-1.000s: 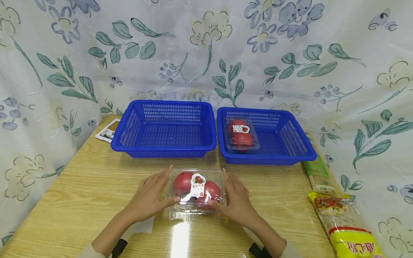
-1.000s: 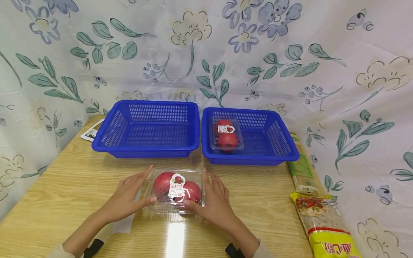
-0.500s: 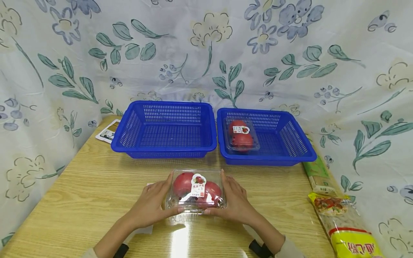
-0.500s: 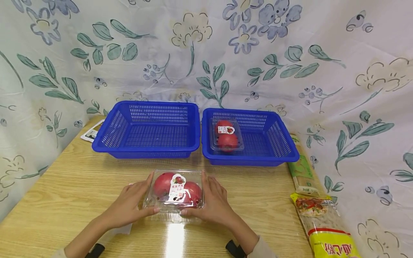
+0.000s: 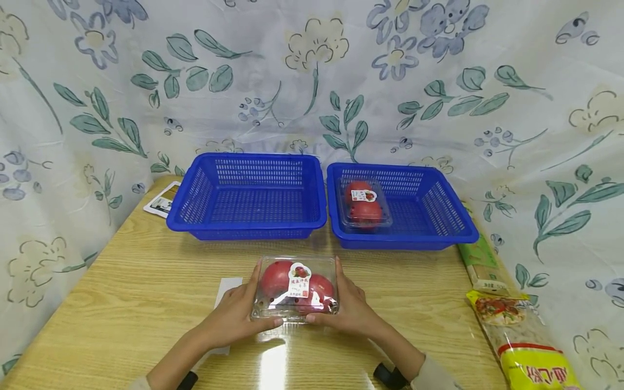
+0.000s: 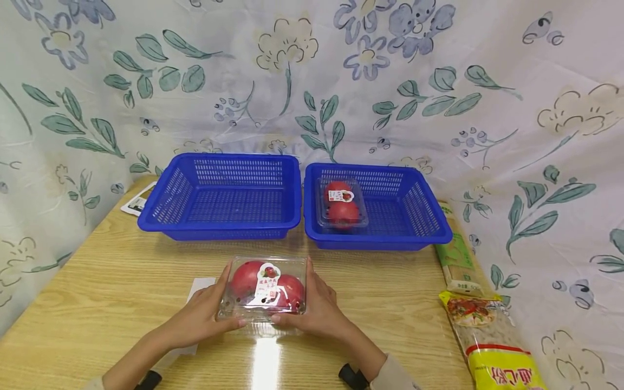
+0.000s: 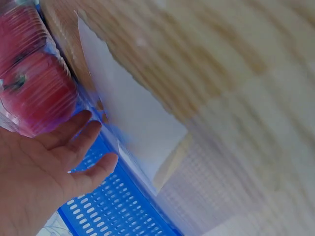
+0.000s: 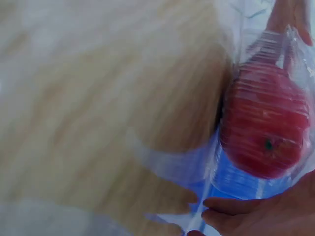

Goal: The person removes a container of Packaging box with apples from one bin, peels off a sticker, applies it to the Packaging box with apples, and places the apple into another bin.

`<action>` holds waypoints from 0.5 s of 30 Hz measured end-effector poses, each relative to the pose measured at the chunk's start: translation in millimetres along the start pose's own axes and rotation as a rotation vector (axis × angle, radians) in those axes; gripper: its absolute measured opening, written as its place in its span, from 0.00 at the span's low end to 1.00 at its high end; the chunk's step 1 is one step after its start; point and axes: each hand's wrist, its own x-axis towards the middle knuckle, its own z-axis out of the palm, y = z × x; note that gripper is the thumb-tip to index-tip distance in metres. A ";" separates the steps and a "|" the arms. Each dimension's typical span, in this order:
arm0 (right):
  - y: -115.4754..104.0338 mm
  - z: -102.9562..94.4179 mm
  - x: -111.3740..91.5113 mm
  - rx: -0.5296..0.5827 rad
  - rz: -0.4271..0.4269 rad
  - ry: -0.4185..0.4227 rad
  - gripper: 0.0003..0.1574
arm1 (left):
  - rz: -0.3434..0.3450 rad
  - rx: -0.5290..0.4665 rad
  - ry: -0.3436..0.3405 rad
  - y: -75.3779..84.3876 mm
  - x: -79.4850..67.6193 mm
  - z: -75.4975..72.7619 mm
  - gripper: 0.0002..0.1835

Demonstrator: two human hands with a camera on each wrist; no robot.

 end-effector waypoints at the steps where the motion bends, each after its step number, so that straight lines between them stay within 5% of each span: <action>1: -0.4 0.9 -0.4 0.013 0.005 0.002 0.85 | -0.004 -0.017 -0.009 0.6 -0.2 0.2 0.65; 15: -1.3 7.6 -4.4 0.275 -0.047 0.017 0.88 | 0.033 -0.125 -0.001 2.5 -4.0 5.9 0.68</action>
